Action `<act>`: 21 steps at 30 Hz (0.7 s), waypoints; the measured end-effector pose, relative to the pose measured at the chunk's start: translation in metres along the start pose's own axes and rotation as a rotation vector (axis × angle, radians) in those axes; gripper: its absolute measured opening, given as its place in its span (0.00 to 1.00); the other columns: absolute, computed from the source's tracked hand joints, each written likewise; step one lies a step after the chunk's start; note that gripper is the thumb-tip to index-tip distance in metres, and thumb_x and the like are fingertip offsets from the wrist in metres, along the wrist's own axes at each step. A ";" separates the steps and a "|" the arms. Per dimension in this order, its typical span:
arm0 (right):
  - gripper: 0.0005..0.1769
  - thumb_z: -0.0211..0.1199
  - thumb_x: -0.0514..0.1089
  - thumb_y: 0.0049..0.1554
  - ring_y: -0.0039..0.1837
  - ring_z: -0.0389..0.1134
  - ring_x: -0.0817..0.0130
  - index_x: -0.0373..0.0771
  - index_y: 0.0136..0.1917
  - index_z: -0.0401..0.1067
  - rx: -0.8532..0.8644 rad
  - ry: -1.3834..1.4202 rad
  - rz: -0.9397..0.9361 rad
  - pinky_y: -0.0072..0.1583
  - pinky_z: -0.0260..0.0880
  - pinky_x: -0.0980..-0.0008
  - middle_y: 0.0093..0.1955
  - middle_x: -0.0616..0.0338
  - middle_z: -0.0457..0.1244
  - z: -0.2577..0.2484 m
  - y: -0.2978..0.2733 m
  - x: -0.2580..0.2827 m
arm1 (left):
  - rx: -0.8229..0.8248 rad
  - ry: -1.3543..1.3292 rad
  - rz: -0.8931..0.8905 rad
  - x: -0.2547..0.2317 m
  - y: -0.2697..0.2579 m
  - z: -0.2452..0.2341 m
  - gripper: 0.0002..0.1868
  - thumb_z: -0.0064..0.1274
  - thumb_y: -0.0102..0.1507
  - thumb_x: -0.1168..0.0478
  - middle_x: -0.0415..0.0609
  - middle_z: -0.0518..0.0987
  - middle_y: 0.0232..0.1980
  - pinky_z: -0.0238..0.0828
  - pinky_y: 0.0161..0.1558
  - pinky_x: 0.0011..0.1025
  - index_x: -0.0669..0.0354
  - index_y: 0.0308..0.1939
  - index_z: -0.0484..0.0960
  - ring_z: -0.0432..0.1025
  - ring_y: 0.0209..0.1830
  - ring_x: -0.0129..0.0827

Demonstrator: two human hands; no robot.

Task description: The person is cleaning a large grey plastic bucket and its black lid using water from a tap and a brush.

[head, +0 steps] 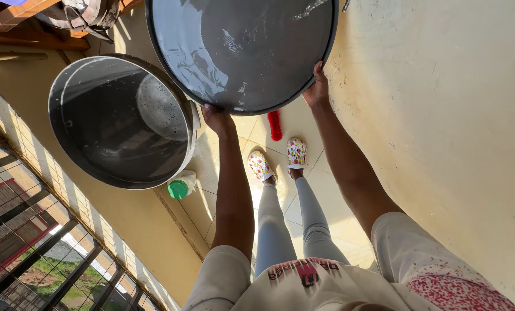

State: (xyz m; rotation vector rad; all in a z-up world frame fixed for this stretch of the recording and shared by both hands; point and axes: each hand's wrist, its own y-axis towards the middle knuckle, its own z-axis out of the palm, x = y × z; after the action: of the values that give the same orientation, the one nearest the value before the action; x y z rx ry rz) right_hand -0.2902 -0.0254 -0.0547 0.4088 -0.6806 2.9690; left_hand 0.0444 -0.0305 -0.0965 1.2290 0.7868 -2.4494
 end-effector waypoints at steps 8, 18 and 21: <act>0.29 0.61 0.53 0.66 0.71 0.66 0.67 0.39 0.74 0.60 0.186 -0.393 -0.171 0.73 0.68 0.57 0.71 0.61 0.63 0.090 0.016 0.030 | -0.003 -0.092 -0.357 0.033 0.018 -0.004 0.18 0.34 0.73 0.64 0.53 0.77 0.60 0.74 0.56 0.43 0.62 0.66 0.71 0.73 0.55 0.43; 0.11 0.62 0.42 0.65 0.38 0.53 0.81 0.42 0.60 0.69 0.186 -1.087 -0.404 0.44 0.59 0.70 0.38 0.70 0.55 0.128 0.086 0.004 | -0.117 -0.266 -0.644 0.072 -0.050 -0.013 0.19 0.31 0.74 0.63 0.55 0.78 0.59 0.77 0.52 0.43 0.63 0.63 0.72 0.75 0.53 0.46; 0.10 0.64 0.49 0.75 0.38 0.55 0.76 0.42 0.56 0.71 0.296 -1.357 -0.466 0.47 0.57 0.66 0.39 0.65 0.56 0.121 0.099 -0.003 | -0.083 -0.397 -0.815 0.066 -0.073 -0.006 0.18 0.33 0.70 0.66 0.53 0.80 0.52 0.75 0.43 0.39 0.62 0.58 0.77 0.75 0.44 0.42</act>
State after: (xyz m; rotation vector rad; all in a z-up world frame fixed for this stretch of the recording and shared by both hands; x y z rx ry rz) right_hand -0.2699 -0.1670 0.0080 2.2450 -0.0811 1.9737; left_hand -0.0256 0.0311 -0.1279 0.3685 1.4446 -3.0701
